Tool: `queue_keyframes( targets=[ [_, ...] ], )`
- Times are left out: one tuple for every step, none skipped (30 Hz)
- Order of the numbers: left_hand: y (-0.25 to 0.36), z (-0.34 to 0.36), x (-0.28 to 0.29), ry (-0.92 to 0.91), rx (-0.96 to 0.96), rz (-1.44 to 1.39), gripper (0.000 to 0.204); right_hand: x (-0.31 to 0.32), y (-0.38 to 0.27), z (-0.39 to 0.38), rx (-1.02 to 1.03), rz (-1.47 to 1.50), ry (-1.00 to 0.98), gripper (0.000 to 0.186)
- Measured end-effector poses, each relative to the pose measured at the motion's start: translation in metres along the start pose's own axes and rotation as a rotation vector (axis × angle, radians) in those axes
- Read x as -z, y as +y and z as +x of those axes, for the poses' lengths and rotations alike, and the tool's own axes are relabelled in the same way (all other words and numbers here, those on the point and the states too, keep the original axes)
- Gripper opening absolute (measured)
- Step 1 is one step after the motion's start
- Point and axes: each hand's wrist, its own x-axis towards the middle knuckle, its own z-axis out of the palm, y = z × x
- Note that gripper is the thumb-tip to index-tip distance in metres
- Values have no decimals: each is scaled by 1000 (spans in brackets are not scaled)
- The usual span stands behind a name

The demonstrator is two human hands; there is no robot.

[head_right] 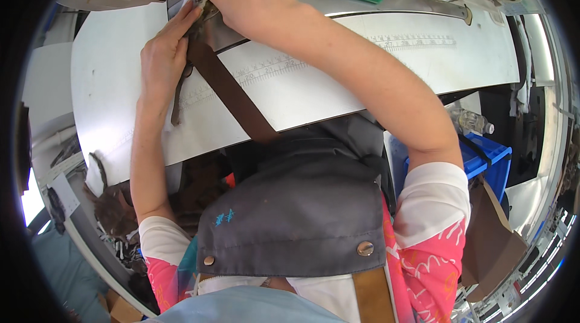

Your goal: Sewing a fur trim onto a leather strip using an industrial sewing machine.

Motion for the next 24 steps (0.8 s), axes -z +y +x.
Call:
queue_keyframes(
  targets=[
    [1,0,0,1,0,-1,41,0,0,0,2,-7,-7,10],
    [2,0,0,-4,-8,5,41,0,0,1,5,-14,-14,12],
    [2,1,0,-11,-18,13,42,-4,2,2,3,-16,-13,12],
    [2,1,0,-10,-20,12,42,-13,6,3,25,-3,64,10],
    [1,0,0,-8,-31,22,42,-19,8,4,48,10,141,10],
    [0,0,-1,-5,-42,29,42,-22,6,5,46,7,140,10],
    [1,0,-2,-6,-43,26,42,-26,2,8,40,2,104,10],
    [1,0,-3,-13,-28,15,42,-28,1,9,34,-3,68,11],
    [2,-1,-2,-19,-10,7,42,-28,0,10,34,-2,68,11],
    [3,-1,-2,-20,-10,8,42,-28,0,10,27,-5,85,12],
    [6,0,-2,-37,15,28,42,-29,0,10,20,-7,100,13],
    [10,-1,-1,-49,41,51,43,-28,-3,11,23,-7,103,13],
    [13,-1,-1,-46,42,53,43,-28,-5,12,25,-9,121,12],
    [15,-1,-1,-62,40,132,42,-27,-7,11,27,-11,139,11],
    [18,0,-1,-83,39,209,41,-26,-7,12,28,-9,138,11],
    [25,1,-2,-83,41,211,41,-25,-6,11,27,-3,100,11],
    [34,4,-2,-125,47,314,38,-24,-6,11,26,3,63,11],
    [42,6,-3,-164,52,417,35,-23,-3,10,29,4,63,11],
    [45,4,-9,-78,-27,427,32,-22,1,8,-5,29,-1,13],
    [49,2,-13,-76,-24,429,32,-21,5,6,-37,54,-65,14],
    [54,0,-16,-54,-23,471,30,-21,9,5,-33,54,-64,14],
    [58,-1,-17,-31,-21,514,29,-22,13,3,-13,143,-32,16],
    [60,1,-14,-63,12,524,26,-22,16,1,8,233,0,18],
    [58,0,-13,-61,15,525,26,-23,19,-2,12,233,0,18]
  ],
)
